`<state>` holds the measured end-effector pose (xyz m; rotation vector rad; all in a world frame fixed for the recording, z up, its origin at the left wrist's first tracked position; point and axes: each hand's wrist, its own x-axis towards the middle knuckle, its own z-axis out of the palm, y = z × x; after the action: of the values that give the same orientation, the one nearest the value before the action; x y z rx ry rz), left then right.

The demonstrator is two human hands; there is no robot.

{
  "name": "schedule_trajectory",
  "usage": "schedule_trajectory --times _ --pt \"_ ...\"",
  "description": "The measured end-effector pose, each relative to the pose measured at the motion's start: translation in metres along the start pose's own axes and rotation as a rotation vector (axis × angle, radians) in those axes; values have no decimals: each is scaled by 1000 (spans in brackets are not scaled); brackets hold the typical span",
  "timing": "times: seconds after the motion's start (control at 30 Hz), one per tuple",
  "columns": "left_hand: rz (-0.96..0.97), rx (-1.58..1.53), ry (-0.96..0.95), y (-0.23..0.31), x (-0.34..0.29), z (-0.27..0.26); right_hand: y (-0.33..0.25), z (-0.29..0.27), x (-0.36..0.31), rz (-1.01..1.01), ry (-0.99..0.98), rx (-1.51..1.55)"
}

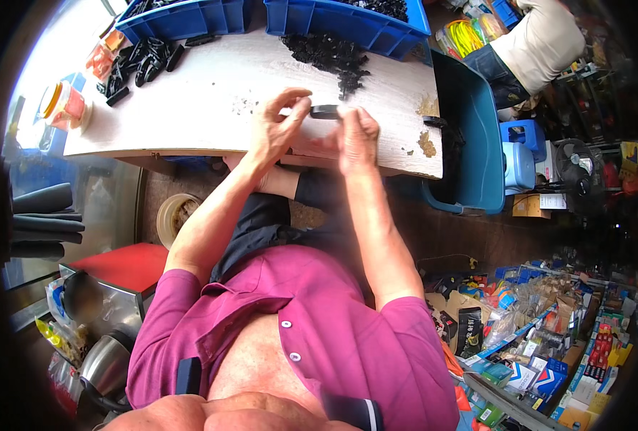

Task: The person assembles small L-shaped brackets by hand, taking parts from a parts bin and joining them with small screws.

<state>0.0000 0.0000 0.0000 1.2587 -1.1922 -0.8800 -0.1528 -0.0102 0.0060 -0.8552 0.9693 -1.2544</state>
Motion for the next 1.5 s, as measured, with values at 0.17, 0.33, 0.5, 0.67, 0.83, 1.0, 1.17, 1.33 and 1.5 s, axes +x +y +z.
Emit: schedule_trajectory --times 0.17,0.33,0.5,0.67,0.83,1.0,1.17,1.33,1.5 --pt "336 706 50 4 27 44 -39 -63 17 21 413 71" --pt "475 851 97 -15 44 61 -72 -92 19 -45 734 51" --pt "440 692 84 -19 49 51 -55 -101 26 -24 649 -72" --pt "121 315 133 -19 47 33 -30 -72 29 41 268 -75" --pt "-130 -143 114 -38 52 21 -13 -37 34 53 17 -115" --pt "-107 -237 98 -30 41 20 -17 0 34 164 17 -250" --pt "31 -124 99 -29 33 24 -2 10 42 96 13 -369" --pt "261 265 164 -8 17 30 1 5 44 64 94 -281" --pt "485 547 125 -17 8 30 9 6 47 -67 111 -275"
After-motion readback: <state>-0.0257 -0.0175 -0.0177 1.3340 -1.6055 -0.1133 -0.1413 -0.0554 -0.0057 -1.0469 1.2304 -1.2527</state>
